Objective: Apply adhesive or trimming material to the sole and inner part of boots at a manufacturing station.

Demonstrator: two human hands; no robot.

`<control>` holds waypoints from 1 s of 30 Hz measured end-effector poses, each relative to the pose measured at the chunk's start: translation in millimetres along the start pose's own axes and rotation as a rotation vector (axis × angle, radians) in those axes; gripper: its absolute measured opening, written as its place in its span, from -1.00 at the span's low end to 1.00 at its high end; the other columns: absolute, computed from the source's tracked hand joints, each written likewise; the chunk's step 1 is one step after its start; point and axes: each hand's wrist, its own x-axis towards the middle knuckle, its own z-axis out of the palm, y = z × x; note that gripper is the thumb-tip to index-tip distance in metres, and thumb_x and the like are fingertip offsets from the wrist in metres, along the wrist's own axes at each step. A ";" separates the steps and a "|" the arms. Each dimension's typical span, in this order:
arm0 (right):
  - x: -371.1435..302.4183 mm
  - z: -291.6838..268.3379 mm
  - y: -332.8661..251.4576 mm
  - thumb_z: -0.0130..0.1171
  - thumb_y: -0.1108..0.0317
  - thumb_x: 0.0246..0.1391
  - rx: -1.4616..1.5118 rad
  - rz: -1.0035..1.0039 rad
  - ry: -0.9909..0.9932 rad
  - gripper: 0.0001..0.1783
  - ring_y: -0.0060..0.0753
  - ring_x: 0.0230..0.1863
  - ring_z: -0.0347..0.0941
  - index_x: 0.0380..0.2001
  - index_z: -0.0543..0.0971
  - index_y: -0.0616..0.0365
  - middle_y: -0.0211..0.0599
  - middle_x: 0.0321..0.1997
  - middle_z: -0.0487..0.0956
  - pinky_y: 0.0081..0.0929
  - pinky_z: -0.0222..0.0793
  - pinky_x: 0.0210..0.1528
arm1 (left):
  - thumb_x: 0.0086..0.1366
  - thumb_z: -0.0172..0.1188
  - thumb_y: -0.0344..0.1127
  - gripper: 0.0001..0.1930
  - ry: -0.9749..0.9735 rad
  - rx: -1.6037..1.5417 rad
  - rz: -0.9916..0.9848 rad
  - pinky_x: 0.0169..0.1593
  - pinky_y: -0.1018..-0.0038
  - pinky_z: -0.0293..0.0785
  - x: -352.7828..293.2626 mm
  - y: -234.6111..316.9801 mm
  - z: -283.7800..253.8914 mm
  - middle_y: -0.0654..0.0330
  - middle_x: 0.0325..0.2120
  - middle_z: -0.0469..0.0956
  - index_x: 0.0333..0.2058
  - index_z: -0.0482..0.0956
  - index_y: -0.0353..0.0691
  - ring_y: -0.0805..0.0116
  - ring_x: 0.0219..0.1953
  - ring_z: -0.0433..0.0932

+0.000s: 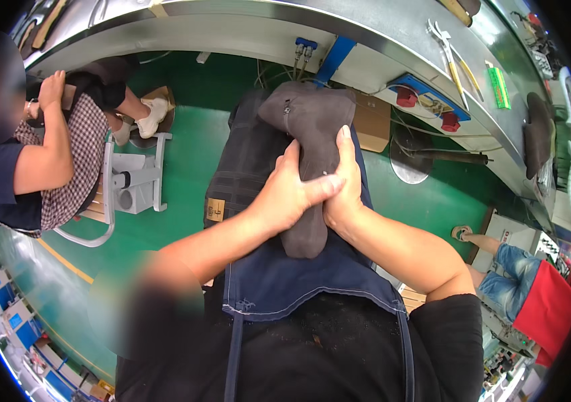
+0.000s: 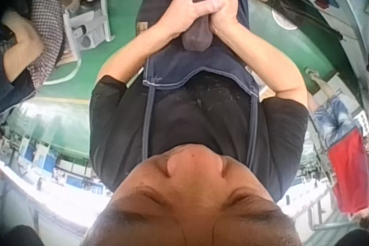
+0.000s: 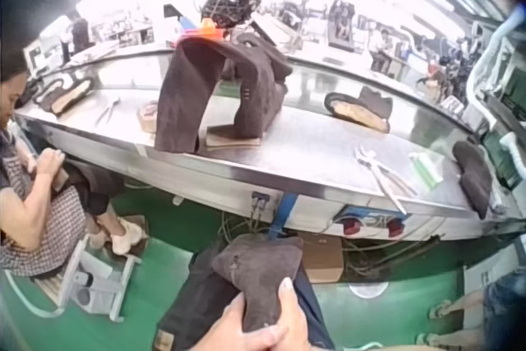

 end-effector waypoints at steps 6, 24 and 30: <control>-12.7 3.2 -3.6 -0.09 -0.34 0.43 -0.154 0.078 -0.040 -0.13 -0.27 0.30 0.40 0.32 0.41 0.32 -0.07 0.32 0.48 -0.32 0.27 0.39 | 0.19 0.46 -0.08 -0.01 -0.107 -0.413 -0.180 0.35 0.24 0.38 -1.5 19.0 -19.4 -0.08 0.22 0.41 0.41 0.08 -0.45 0.14 0.28 0.43; -42.2 -19.5 -42.8 0.56 -0.03 0.02 -0.761 0.270 -0.634 0.42 -0.06 0.59 0.01 0.56 -0.25 0.31 0.08 0.55 0.10 -0.22 0.03 0.57 | 0.23 0.41 -0.10 -0.10 0.044 -0.354 -0.136 0.26 0.31 0.43 -6.9 21.2 -7.4 -0.02 0.14 0.46 0.39 0.17 -0.42 0.22 0.17 0.48; -39.9 -23.6 -50.4 0.50 -0.10 0.09 -0.841 0.237 -0.645 0.39 -0.04 0.62 -0.04 0.56 -0.26 0.32 0.13 0.58 0.03 -0.21 -0.01 0.59 | 0.22 0.42 -0.10 -0.04 0.027 -0.275 -0.138 0.33 0.28 0.36 -1.5 15.6 -7.5 -0.11 0.19 0.40 0.41 0.10 -0.48 0.15 0.25 0.42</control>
